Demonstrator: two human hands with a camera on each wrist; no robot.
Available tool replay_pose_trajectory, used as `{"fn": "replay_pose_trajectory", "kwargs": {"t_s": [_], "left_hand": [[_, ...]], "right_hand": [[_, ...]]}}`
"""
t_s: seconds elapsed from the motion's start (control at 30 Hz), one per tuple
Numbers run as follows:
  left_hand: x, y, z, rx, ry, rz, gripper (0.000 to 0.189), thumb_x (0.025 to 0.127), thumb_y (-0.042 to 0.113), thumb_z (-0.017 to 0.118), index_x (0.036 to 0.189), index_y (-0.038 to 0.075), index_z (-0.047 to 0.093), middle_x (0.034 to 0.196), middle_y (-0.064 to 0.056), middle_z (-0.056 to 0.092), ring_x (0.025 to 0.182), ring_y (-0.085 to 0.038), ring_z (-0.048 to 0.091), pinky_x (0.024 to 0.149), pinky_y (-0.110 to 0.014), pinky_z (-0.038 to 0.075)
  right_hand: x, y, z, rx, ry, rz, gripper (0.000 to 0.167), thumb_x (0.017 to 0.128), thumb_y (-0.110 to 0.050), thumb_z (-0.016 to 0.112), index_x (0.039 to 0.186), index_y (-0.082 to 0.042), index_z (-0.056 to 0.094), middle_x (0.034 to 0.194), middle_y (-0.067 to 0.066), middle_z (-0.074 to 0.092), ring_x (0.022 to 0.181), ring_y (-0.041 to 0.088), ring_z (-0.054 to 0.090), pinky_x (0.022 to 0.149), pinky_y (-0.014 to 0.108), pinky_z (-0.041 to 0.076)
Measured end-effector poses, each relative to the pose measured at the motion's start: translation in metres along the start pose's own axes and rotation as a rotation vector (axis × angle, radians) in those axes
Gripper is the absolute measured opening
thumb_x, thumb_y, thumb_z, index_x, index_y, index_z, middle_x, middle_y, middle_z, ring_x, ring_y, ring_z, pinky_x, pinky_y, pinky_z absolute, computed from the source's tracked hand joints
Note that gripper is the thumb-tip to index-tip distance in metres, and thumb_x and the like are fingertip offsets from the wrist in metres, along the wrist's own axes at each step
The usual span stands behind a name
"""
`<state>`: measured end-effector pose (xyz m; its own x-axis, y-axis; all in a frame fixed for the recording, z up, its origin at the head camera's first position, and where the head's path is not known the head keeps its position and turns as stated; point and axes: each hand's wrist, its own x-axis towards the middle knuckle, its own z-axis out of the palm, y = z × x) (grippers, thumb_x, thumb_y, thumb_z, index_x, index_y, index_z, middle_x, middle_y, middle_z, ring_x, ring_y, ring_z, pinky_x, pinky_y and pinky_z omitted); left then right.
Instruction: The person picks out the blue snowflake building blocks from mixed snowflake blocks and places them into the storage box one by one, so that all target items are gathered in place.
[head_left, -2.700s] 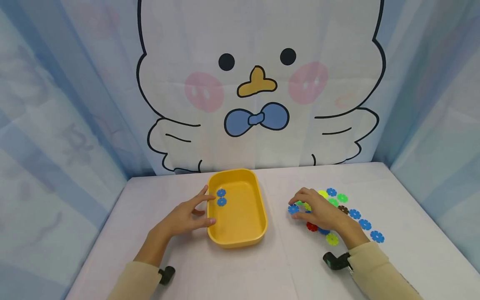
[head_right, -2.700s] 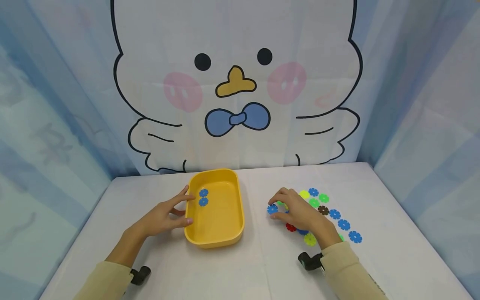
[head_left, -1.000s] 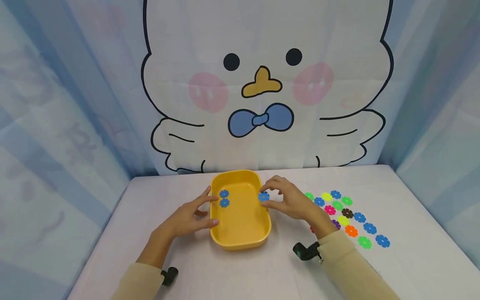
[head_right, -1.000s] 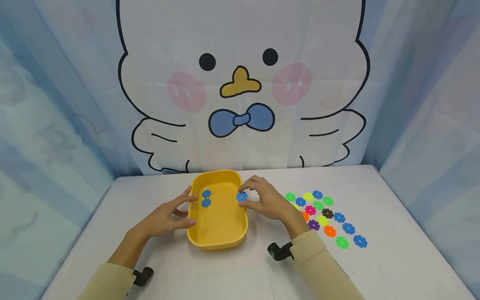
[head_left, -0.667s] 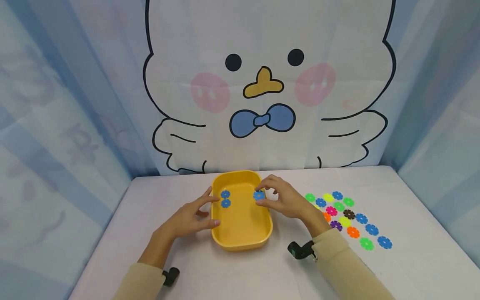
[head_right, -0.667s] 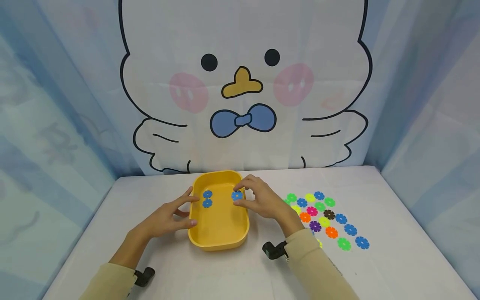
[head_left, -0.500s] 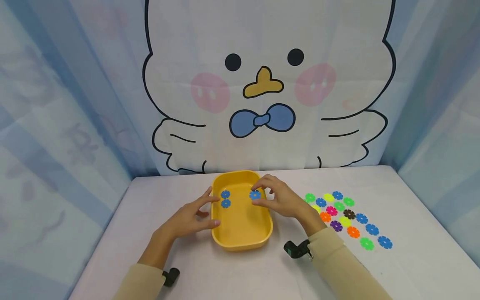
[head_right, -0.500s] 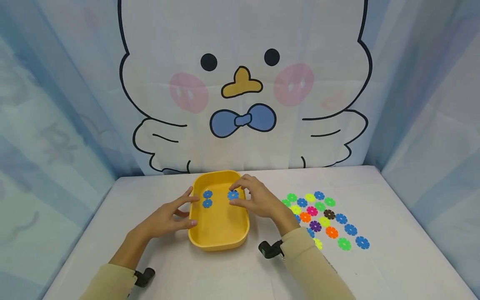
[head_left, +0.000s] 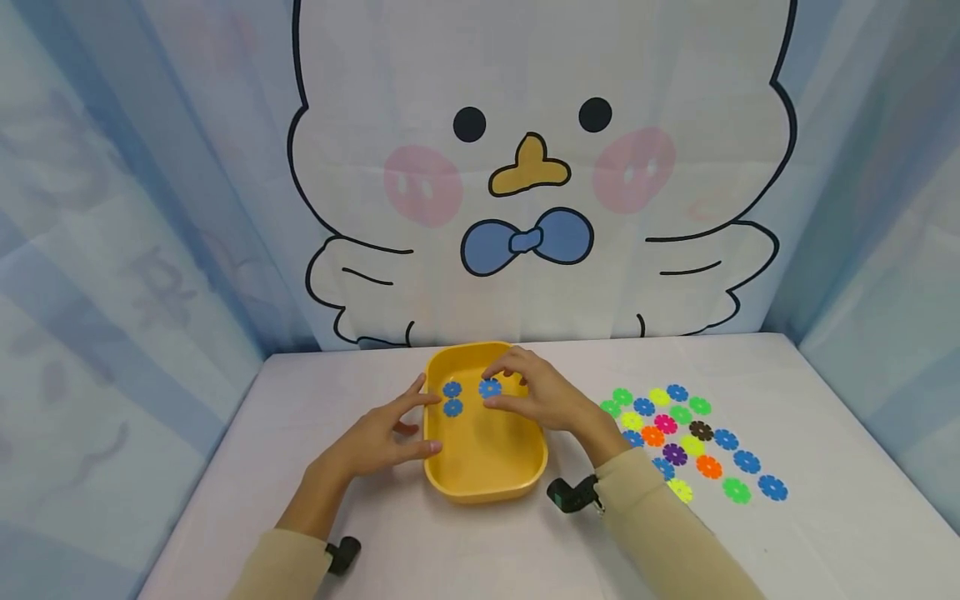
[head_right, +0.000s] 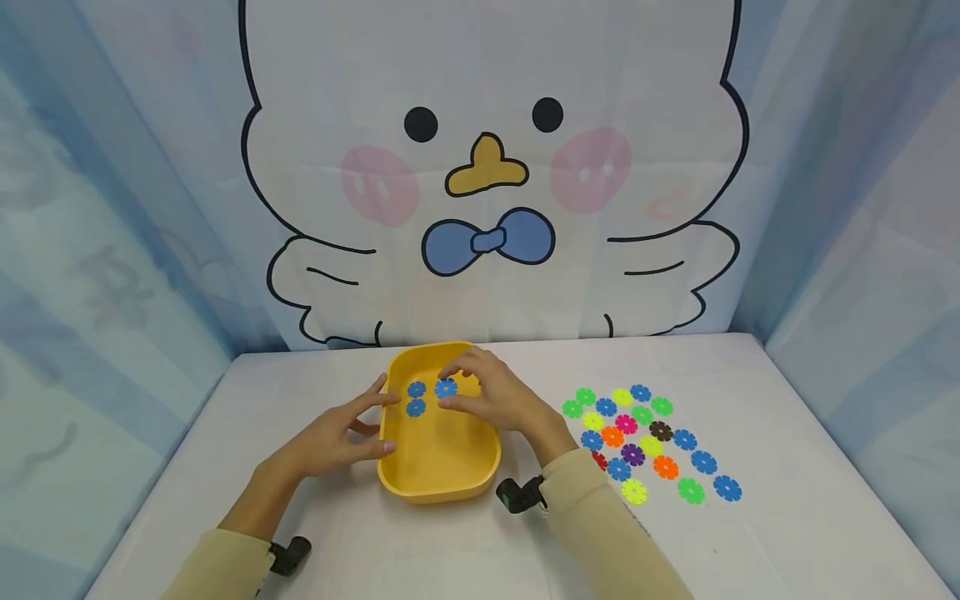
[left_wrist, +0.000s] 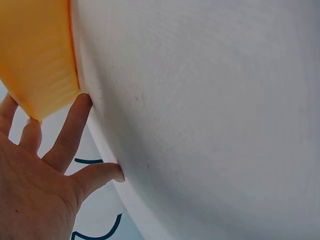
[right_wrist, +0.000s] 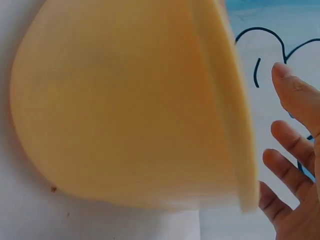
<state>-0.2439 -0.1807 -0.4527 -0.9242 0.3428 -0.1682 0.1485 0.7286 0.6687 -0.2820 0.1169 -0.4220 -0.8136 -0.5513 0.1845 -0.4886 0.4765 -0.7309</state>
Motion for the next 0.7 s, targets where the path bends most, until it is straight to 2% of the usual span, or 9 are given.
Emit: {"fn": "replay_pose_trajectory", "kwargs": {"t_s": [0.3, 0.53, 0.7], "left_hand": [[-0.003, -0.001, -0.001, 0.006, -0.009, 0.005, 0.071, 0.083, 0.062, 0.075, 0.147, 0.043, 0.051, 0.171, 0.015, 0.014, 0.121, -0.026, 0.067, 0.092, -0.051, 0.06], [-0.001, -0.001, -0.002, 0.013, -0.006, 0.017, 0.072, 0.084, 0.062, 0.076, 0.148, 0.042, 0.05, 0.171, 0.017, 0.013, 0.122, -0.026, 0.067, 0.093, -0.05, 0.06], [0.001, -0.001, -0.001, 0.01, -0.016, 0.032, 0.074, 0.084, 0.062, 0.075, 0.15, 0.038, 0.05, 0.172, 0.013, 0.012, 0.123, -0.029, 0.066, 0.092, -0.052, 0.06]], "right_hand": [[0.015, -0.011, 0.013, 0.009, -0.028, -0.033, 0.04, 0.093, -0.032, 0.077, 0.127, -0.015, 0.067, 0.131, 0.001, 0.059, 0.12, 0.03, 0.055, 0.101, 0.052, 0.053], [0.024, -0.014, 0.019, 0.027, -0.056, 0.005, 0.038, 0.095, -0.031, 0.076, 0.128, -0.016, 0.066, 0.135, 0.0, 0.058, 0.125, 0.029, 0.053, 0.101, 0.048, 0.055], [0.024, -0.015, 0.018, 0.027, -0.099, 0.022, 0.037, 0.096, -0.03, 0.075, 0.129, -0.017, 0.065, 0.136, 0.0, 0.056, 0.128, 0.031, 0.051, 0.104, 0.053, 0.052]]}}
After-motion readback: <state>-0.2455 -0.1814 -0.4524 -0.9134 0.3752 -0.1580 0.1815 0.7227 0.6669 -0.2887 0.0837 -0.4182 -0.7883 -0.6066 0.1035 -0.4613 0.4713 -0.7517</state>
